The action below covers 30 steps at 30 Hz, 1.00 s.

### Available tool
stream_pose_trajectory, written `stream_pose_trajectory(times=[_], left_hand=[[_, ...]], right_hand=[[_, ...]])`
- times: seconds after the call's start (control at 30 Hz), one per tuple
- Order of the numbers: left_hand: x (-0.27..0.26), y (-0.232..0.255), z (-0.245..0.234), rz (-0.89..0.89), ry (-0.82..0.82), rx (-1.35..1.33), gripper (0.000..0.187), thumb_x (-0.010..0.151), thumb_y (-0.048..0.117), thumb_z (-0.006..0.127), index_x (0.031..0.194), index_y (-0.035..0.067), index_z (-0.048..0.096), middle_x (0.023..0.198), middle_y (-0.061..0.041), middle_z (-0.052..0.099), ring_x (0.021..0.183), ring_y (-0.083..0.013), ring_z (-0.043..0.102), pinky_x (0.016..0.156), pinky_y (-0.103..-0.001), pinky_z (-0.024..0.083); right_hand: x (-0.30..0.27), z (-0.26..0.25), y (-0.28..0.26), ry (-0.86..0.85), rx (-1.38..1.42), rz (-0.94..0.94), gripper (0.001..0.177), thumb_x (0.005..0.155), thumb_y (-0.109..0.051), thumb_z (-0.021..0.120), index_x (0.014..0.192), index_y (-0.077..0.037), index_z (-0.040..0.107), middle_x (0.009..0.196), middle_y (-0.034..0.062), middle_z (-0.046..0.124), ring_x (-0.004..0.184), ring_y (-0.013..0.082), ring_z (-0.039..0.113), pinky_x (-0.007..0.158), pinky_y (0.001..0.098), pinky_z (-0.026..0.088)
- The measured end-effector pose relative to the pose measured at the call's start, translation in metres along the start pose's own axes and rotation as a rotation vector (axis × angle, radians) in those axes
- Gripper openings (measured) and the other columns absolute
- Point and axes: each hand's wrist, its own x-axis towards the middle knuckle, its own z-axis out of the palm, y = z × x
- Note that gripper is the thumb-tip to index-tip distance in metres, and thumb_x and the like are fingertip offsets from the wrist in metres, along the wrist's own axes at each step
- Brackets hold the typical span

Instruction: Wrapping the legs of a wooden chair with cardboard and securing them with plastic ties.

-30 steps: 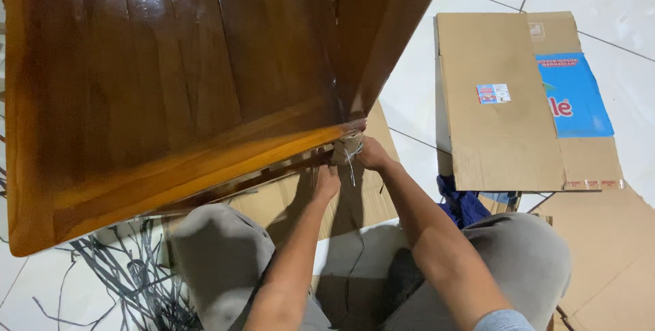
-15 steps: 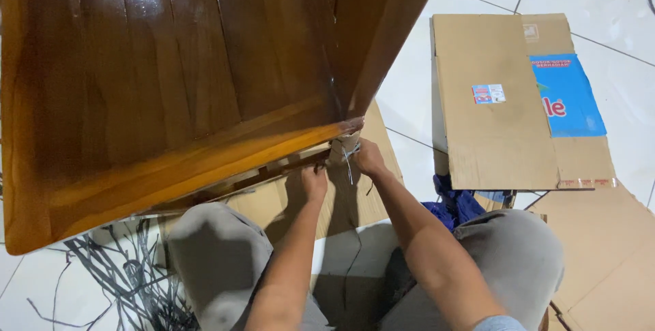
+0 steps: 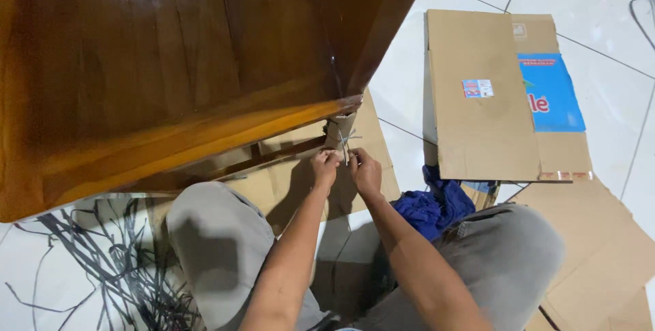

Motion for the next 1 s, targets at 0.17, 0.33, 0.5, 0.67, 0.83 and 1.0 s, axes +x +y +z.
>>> stream_pose_trajectory(times=[0.17,0.33,0.5,0.67,0.83,1.0], left_hand=[[0.02,-0.028,0.004,-0.08,0.003,0.075,0.025,0.071,0.018,0.078,0.094,0.008,0.077,0.078,-0.01,0.074,0.073,-0.0138,0.065,0.066,-0.034,0.056],[0.006,-0.005,0.004,-0.08,-0.041,0.118,0.018,0.08,0.019,0.074,0.094,0.009,0.078,0.081,-0.006,0.072,0.075,-0.0157,0.058,0.069,-0.031,0.05],[0.009,-0.008,-0.003,0.033,-0.028,0.252,0.013,0.076,0.01,0.074,0.087,0.008,0.079,0.07,-0.007,0.069,0.067,-0.0158,0.062,0.062,-0.032,0.05],[-0.007,0.009,-0.013,-0.133,-0.04,0.217,0.015,0.078,0.022,0.075,0.089,0.012,0.077,0.073,-0.007,0.068,0.069,-0.0172,0.058,0.065,-0.035,0.048],[-0.053,0.091,-0.014,-0.271,-0.096,0.131,0.016,0.081,0.027,0.078,0.088,0.013,0.075,0.075,-0.002,0.065,0.075,-0.0141,0.056,0.069,-0.026,0.042],[-0.036,0.063,-0.016,-0.323,-0.1,0.123,0.014,0.078,0.025,0.082,0.084,0.014,0.075,0.074,-0.001,0.066,0.074,-0.0135,0.059,0.069,-0.025,0.043]], right_hand=[[-0.014,-0.007,-0.002,-0.137,-0.187,-0.053,0.017,0.099,-0.026,0.058,0.111,-0.022,0.069,0.086,0.0103,0.078,0.089,0.0392,0.074,0.081,0.0538,0.057],[-0.019,-0.01,-0.009,-0.179,-0.337,-0.146,0.008,0.095,-0.025,0.058,0.092,-0.019,0.062,0.077,0.0114,0.073,0.08,0.0414,0.073,0.071,0.0538,0.056],[-0.025,0.002,0.003,-0.229,-0.398,-0.176,0.011,0.096,-0.027,0.054,0.094,-0.021,0.061,0.077,0.0141,0.071,0.078,0.0435,0.073,0.068,0.0568,0.056],[-0.037,-0.01,-0.019,-0.326,-0.334,-0.079,0.01,0.092,-0.022,0.058,0.101,-0.02,0.062,0.085,0.0162,0.074,0.089,0.0441,0.073,0.079,0.0549,0.058],[-0.048,-0.013,-0.024,-0.342,-0.259,-0.051,0.013,0.089,-0.02,0.063,0.101,-0.019,0.065,0.09,0.0179,0.075,0.094,0.0465,0.072,0.082,0.057,0.057],[-0.05,-0.007,-0.019,-0.351,-0.236,-0.061,0.011,0.092,-0.023,0.06,0.102,-0.02,0.065,0.092,0.0148,0.077,0.095,0.0434,0.073,0.082,0.0556,0.058]])
